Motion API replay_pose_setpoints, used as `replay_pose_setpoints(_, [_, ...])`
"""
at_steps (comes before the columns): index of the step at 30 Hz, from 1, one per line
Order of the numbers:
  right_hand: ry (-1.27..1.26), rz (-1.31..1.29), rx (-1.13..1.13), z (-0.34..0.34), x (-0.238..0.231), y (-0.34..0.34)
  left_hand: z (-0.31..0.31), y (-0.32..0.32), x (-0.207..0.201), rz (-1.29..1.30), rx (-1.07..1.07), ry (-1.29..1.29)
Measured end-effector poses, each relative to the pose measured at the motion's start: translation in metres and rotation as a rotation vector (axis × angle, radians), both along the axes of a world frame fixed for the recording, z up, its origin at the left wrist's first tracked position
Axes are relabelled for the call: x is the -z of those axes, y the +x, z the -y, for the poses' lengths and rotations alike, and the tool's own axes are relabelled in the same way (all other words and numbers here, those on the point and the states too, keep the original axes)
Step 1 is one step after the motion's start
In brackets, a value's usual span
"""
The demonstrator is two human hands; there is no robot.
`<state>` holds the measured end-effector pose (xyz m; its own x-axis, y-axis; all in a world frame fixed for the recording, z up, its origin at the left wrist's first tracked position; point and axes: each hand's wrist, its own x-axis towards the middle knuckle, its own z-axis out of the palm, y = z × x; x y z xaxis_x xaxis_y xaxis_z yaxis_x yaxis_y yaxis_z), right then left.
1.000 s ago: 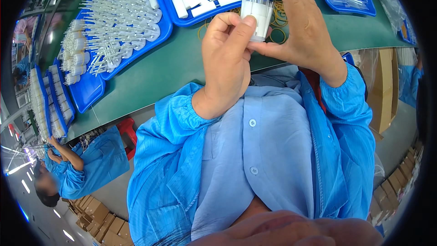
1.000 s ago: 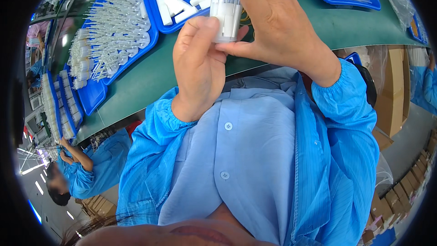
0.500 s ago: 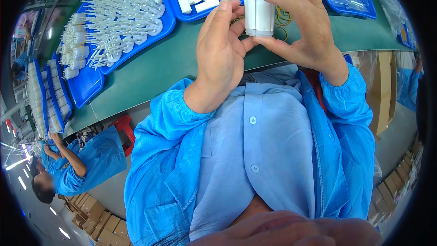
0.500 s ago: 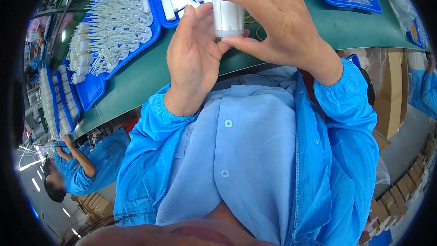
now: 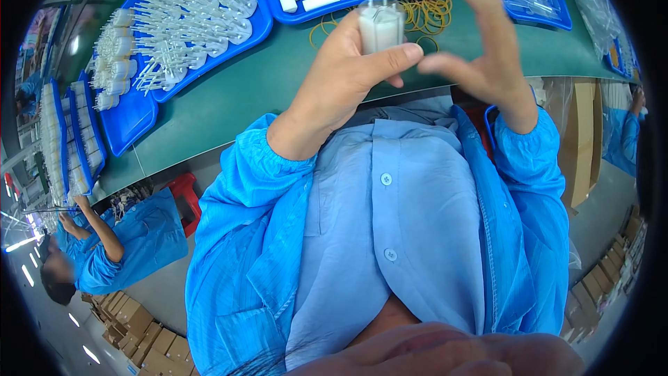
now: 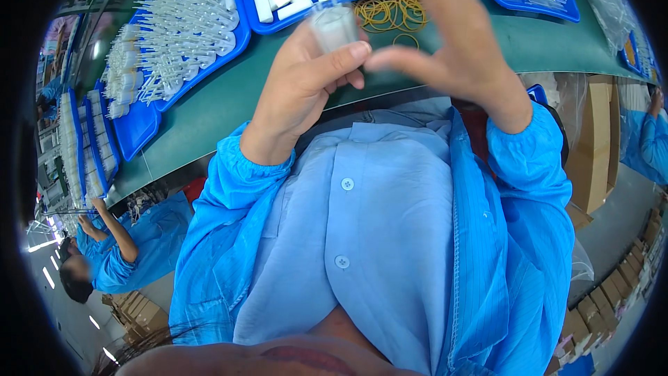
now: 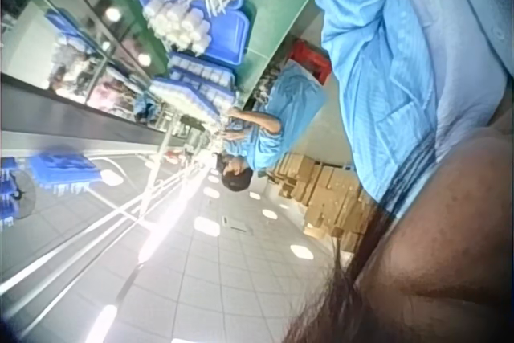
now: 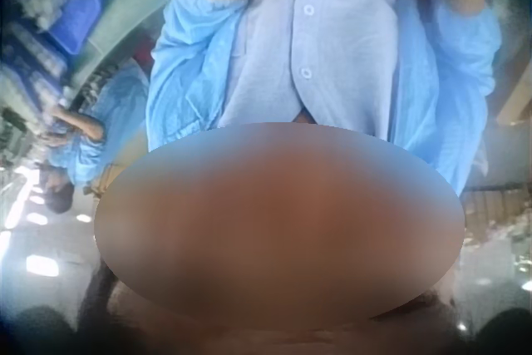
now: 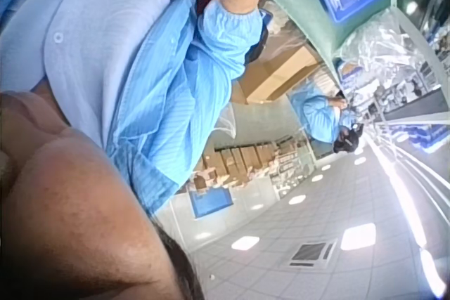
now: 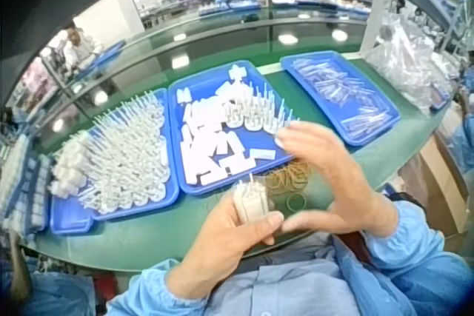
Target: The person assembles small medical components by inserting clear plastic tubes into white cylindrical bases and securing them with rubber bands. The person repeatedly picks up a base, inserts a tube, and places a rubber band around the assembly before moving to the next unit.
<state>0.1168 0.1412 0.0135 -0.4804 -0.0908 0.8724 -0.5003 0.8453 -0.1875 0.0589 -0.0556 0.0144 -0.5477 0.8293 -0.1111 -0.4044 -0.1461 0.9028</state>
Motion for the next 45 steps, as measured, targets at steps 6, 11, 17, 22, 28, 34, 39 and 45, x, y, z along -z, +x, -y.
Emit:
replay_pose_setpoints(6, [-0.032,0.291,0.275,-0.042,-0.009,0.04,0.006,0.005,0.009,-0.214,-0.169,-0.115])
replay_pose_setpoints(11, [-0.145,0.477,0.214,-0.027,0.011,0.044,0.008,0.006,0.025,-0.553,-0.329,-0.099])
replay_pose_setpoints(17, [0.076,0.572,0.095,0.0,0.023,0.053,0.015,0.003,0.035,-0.665,-0.421,-0.12])
replay_pose_setpoints(22, [0.142,0.633,0.017,-0.002,0.023,0.055,0.018,0.002,0.039,-0.681,-0.423,-0.151])
replay_pose_setpoints(28, [0.164,0.626,-0.037,-0.003,0.015,0.06,0.02,0.0,0.041,-0.707,-0.419,-0.145])
replay_pose_setpoints(34, [0.178,0.682,0.03,-0.005,0.021,0.053,0.02,0.001,0.035,-0.796,-0.314,-0.209])
replay_pose_setpoints(39, [-0.679,0.994,-0.147,-0.002,-0.008,0.035,0.018,0.006,0.016,-0.815,-0.179,-0.276])
replay_pose_setpoints(45, [-0.563,0.936,-0.292,0.016,-0.017,0.016,0.006,0.009,0.012,-0.629,-0.073,-0.211])
